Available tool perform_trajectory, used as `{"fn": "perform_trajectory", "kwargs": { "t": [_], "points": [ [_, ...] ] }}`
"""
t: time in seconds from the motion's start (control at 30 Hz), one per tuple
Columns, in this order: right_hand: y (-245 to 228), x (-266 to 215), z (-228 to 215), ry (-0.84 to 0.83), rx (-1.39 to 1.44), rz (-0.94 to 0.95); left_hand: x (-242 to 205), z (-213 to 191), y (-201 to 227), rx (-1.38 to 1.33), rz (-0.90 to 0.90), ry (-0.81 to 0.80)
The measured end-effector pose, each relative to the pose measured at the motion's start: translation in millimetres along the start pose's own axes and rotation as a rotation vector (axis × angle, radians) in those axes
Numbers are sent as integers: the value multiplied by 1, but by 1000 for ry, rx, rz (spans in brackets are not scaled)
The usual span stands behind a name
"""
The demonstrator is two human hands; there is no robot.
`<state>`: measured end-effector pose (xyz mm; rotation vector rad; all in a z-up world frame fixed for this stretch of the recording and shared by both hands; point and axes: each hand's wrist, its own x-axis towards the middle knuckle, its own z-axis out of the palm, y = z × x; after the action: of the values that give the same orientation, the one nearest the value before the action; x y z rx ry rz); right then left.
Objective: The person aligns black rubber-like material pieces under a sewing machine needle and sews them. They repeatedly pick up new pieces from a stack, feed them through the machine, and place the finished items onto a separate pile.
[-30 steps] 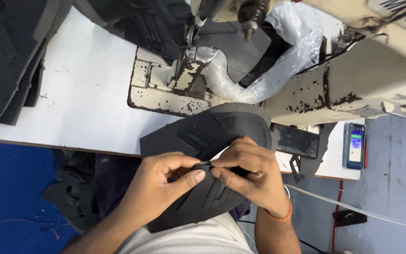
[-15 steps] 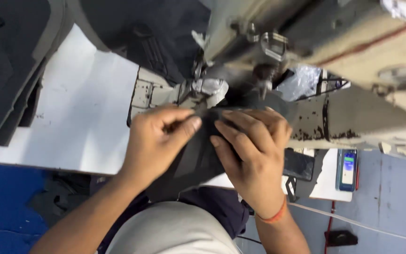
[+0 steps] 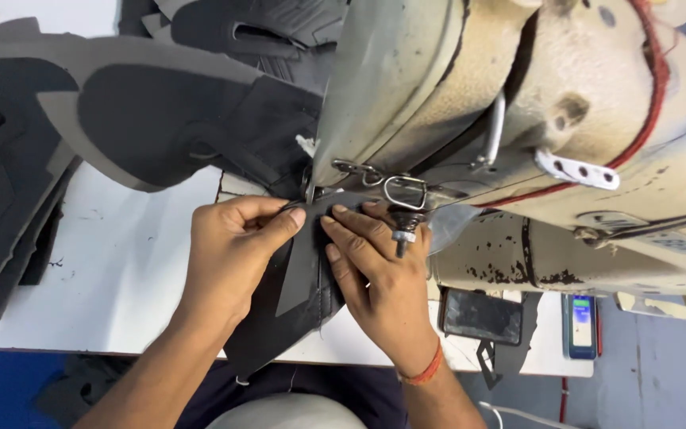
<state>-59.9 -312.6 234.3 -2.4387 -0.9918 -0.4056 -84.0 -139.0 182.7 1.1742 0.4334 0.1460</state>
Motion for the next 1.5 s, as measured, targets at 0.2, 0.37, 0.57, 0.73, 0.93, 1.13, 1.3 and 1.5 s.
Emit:
{"fn": "perform_trajectory", "kwargs": {
  "t": [0.2,0.37,0.57,0.73,0.93,1.13,1.3,1.5],
  "points": [
    [-4,2,2,48,-13,-9,8,-1,-5,-130,-17,-13],
    [-3,3,9,120,-4,-24,25,-8,-3,-76,-27,-56],
    [-3,-3,7,142,-27,-52,25,-15,-5,-3,8,-157],
    [-6,-2,1,103,11,-52,25,-14,-3,78,12,-165],
    [-8,4,-5,27,9,-30,22,-8,-10,-11,8,-87],
    [-10,2,-6,-40,32,-4,22,-9,-17,-143,-35,-59],
    [-12,1,-6,16,-26,-33,24,-8,-12,-84,-14,-68],
    [-10,2,-2,44,-20,-51,33,-13,-8,-45,-15,-133]
  ]
}}
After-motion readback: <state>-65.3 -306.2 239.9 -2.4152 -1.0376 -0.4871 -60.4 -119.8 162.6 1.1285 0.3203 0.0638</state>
